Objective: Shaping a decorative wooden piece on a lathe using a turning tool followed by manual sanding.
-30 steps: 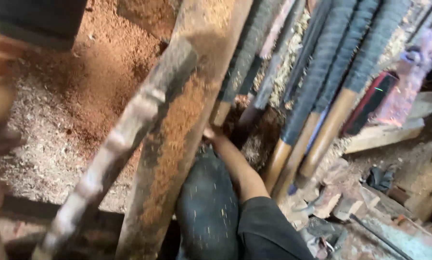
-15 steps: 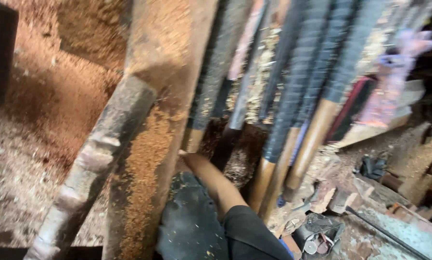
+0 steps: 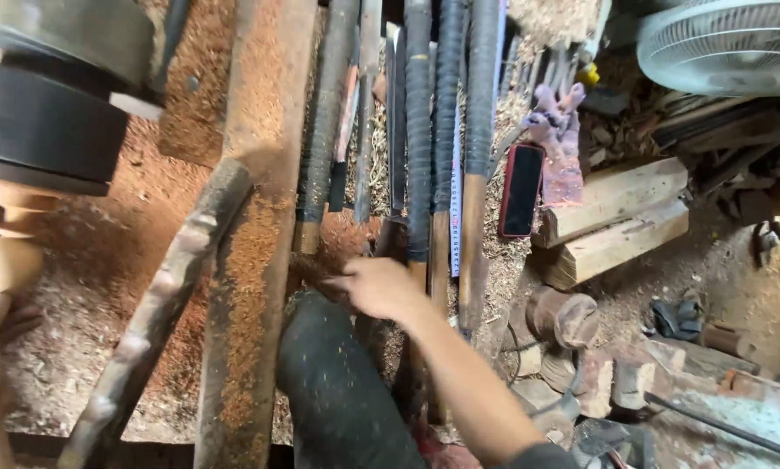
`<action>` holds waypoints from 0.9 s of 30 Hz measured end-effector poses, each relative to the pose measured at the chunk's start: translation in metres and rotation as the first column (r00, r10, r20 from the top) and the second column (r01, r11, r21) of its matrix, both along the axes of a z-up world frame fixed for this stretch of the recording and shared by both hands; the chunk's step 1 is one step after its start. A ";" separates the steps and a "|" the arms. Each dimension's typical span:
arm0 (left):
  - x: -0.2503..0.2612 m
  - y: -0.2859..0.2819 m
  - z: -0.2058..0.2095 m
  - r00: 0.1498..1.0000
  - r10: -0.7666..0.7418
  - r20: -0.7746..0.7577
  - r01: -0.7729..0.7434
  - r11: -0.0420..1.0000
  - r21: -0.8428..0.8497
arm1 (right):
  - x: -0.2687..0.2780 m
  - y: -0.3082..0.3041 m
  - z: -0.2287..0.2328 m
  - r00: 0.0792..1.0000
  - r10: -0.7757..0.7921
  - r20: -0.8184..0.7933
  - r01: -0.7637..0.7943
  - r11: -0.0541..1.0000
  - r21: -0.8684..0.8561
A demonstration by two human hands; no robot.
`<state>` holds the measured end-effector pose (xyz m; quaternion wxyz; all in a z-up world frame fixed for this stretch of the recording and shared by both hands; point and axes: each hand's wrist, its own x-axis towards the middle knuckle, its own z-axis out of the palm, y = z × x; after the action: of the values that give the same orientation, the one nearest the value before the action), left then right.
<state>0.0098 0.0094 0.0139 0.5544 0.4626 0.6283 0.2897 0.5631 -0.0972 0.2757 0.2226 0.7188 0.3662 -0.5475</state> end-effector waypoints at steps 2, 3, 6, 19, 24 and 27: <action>0.017 0.003 0.024 1.000 0.008 0.030 -0.009 0.999 0.039 | 0.036 -0.026 0.031 0.977 0.154 -0.151 0.052 0.513 0.857; 0.020 0.001 0.029 0.999 0.013 0.030 -0.014 0.999 0.042 | 0.055 -0.034 0.024 0.976 0.159 -0.151 0.050 0.510 0.859; 0.026 0.003 0.033 0.997 0.075 0.034 -0.076 0.996 0.048 | 0.117 -0.045 -0.004 0.781 -0.593 -0.197 0.418 0.261 0.870; 0.108 -0.014 0.154 0.973 0.210 -0.096 -0.199 0.973 0.113 | 0.099 0.032 0.012 0.899 -0.152 0.412 -0.120 0.818 0.563; 0.118 -0.009 0.189 0.846 0.068 -0.528 -0.001 0.992 0.125 | 0.126 0.023 -0.003 0.892 -0.164 0.422 -0.160 0.758 0.633; 0.142 -0.004 0.212 0.935 0.212 -0.283 -0.239 0.969 -0.065 | 0.085 0.057 0.018 0.889 -0.277 0.364 0.040 0.840 0.541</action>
<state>0.1520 0.0055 0.2259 0.4474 0.3951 0.7614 0.2531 0.6478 -0.0401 0.2938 0.0477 0.8824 0.3798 -0.2735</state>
